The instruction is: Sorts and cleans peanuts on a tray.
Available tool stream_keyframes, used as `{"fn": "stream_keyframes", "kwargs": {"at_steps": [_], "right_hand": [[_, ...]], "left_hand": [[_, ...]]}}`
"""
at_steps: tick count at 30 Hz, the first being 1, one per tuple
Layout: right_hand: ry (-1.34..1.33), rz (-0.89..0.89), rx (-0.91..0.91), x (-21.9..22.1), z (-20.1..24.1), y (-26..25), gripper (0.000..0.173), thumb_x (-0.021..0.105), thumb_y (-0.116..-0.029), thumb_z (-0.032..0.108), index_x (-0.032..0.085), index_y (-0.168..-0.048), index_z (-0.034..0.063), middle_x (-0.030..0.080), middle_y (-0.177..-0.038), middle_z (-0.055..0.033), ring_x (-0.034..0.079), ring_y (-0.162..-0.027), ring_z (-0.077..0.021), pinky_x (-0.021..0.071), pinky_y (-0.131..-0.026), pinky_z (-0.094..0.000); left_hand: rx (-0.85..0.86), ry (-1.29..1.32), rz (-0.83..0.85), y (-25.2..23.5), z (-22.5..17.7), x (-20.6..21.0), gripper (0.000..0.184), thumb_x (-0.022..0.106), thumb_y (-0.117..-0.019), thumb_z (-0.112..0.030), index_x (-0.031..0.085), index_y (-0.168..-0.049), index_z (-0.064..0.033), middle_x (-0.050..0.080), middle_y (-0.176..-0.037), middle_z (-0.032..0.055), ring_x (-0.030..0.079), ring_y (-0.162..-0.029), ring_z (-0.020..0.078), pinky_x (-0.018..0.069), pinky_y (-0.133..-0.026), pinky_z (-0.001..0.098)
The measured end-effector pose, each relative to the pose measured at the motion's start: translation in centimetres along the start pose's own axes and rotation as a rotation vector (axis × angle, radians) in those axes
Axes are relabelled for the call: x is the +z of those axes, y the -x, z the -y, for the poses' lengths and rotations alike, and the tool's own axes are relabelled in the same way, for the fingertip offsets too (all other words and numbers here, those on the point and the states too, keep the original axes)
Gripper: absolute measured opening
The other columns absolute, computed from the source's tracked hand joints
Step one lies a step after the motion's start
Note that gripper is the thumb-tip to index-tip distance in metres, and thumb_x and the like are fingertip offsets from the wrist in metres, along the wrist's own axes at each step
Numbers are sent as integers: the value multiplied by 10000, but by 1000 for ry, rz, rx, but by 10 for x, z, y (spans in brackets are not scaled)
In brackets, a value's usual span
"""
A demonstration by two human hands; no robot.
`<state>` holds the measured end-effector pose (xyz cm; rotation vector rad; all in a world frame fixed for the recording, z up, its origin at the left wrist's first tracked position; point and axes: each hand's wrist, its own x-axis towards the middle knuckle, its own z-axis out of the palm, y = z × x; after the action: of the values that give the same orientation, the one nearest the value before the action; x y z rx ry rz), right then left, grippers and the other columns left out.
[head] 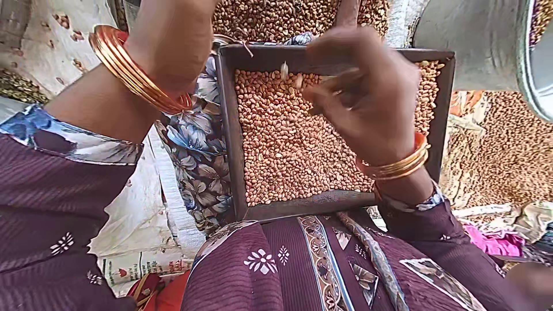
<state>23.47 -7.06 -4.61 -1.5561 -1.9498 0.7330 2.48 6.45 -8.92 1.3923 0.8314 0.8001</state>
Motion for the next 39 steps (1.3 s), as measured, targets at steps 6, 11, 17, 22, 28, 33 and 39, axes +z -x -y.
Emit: {"fn": "stream_keyframes", "kwargs": {"at_steps": [6, 11, 17, 22, 28, 33, 39], "right_hand": [[240, -2, -17, 29, -40, -30, 181, 625, -1009, 189, 770, -1049, 90, 717, -963, -95, 701, -819, -196, 579, -719, -379], [354, 182, 91, 79, -54, -35, 220, 608, -1008, 202, 743, -1098, 53, 706, -1051, -143, 715, -866, -328, 566, -676, -506], [290, 321, 111, 73, -56, -47, 203, 615, -980, 220, 722, -1054, 63, 688, -1014, -113, 699, -877, -294, 556, -699, -508], [-103, -25, 190, 15, -37, -37, 224, 627, -1024, 133, 605, -1209, 8, 674, -891, -60, 619, -626, -75, 539, -563, -215], [1, -85, 233, -18, -43, -13, 122, 640, -1015, 130, 671, -1085, 35, 668, -836, -36, 601, -612, -48, 518, -568, -191], [137, -5, 315, -32, -58, 6, 125, 627, -1024, 166, 697, -1065, 70, 682, -826, -40, 617, -622, -60, 528, -596, -224], [218, -5, 447, -71, -67, 26, 169, 601, -1046, 211, 695, -1076, 74, 713, -866, -49, 647, -625, -80, 557, -599, -255]], "left_hand": [[147, -889, 304, -6, 31, 3, 280, 561, -1003, -379, 747, -1160, -241, 541, -1487, 108, 375, -1467, 353, 179, -1116, 714], [157, -1203, 399, 5, 48, 15, 250, 554, -1036, -241, 740, -1189, -176, 574, -1408, 202, 442, -1403, 448, 188, -1130, 722], [171, -1198, 408, 2, 41, 12, 287, 517, -1046, -277, 725, -1147, -107, 609, -1333, 224, 564, -1261, 446, 285, -1086, 690], [238, -911, 79, -9, 16, -4, 367, 529, -1039, -433, 687, -1271, -196, 704, -1215, 99, 636, -1175, 294, 410, -1004, 588], [61, -1406, 341, 3, 8, 3, 250, 565, -1039, -270, 746, -1135, -127, 593, -1429, 168, 350, -1469, 474, 161, -1125, 776], [42, -1589, 355, 13, 26, 19, 157, 609, -1001, -125, 716, -1078, -38, 669, -1249, 210, 469, -1382, 464, 146, -1159, 750], [102, -1364, 368, 8, 22, 6, 245, 560, -1029, -228, 731, -1112, -74, 661, -1293, 205, 452, -1399, 474, 126, -1152, 769]]}}
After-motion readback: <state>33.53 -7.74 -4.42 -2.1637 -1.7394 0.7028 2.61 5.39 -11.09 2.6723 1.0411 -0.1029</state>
